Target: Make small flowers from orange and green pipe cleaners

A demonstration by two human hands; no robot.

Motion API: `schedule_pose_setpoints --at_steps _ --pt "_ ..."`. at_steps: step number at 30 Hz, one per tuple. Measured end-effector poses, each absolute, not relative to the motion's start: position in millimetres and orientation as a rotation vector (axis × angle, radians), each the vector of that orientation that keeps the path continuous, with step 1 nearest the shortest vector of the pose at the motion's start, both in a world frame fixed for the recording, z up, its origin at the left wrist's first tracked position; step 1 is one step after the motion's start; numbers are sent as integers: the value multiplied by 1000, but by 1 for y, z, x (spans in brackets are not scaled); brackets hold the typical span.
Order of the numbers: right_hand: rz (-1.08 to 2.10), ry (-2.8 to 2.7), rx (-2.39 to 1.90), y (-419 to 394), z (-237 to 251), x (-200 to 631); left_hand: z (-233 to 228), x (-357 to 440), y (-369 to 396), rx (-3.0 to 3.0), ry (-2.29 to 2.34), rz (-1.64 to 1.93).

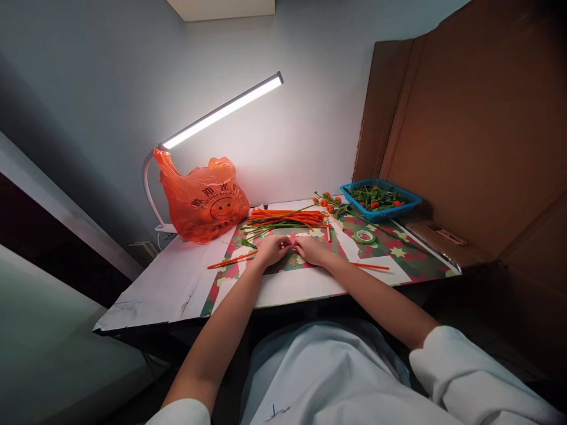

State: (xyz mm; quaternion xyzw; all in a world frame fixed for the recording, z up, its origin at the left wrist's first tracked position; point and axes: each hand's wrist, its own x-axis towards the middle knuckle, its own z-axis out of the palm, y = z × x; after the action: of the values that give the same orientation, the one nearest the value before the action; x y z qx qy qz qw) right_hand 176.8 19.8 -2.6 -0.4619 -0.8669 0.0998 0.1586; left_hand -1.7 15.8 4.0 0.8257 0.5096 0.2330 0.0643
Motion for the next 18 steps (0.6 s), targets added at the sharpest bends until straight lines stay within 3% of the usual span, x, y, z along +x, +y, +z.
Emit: schedule_pose_setpoints --at_steps 18 --pt "232 -2502 -1322 22 -4 175 3 -1 17 2502 1620 674"
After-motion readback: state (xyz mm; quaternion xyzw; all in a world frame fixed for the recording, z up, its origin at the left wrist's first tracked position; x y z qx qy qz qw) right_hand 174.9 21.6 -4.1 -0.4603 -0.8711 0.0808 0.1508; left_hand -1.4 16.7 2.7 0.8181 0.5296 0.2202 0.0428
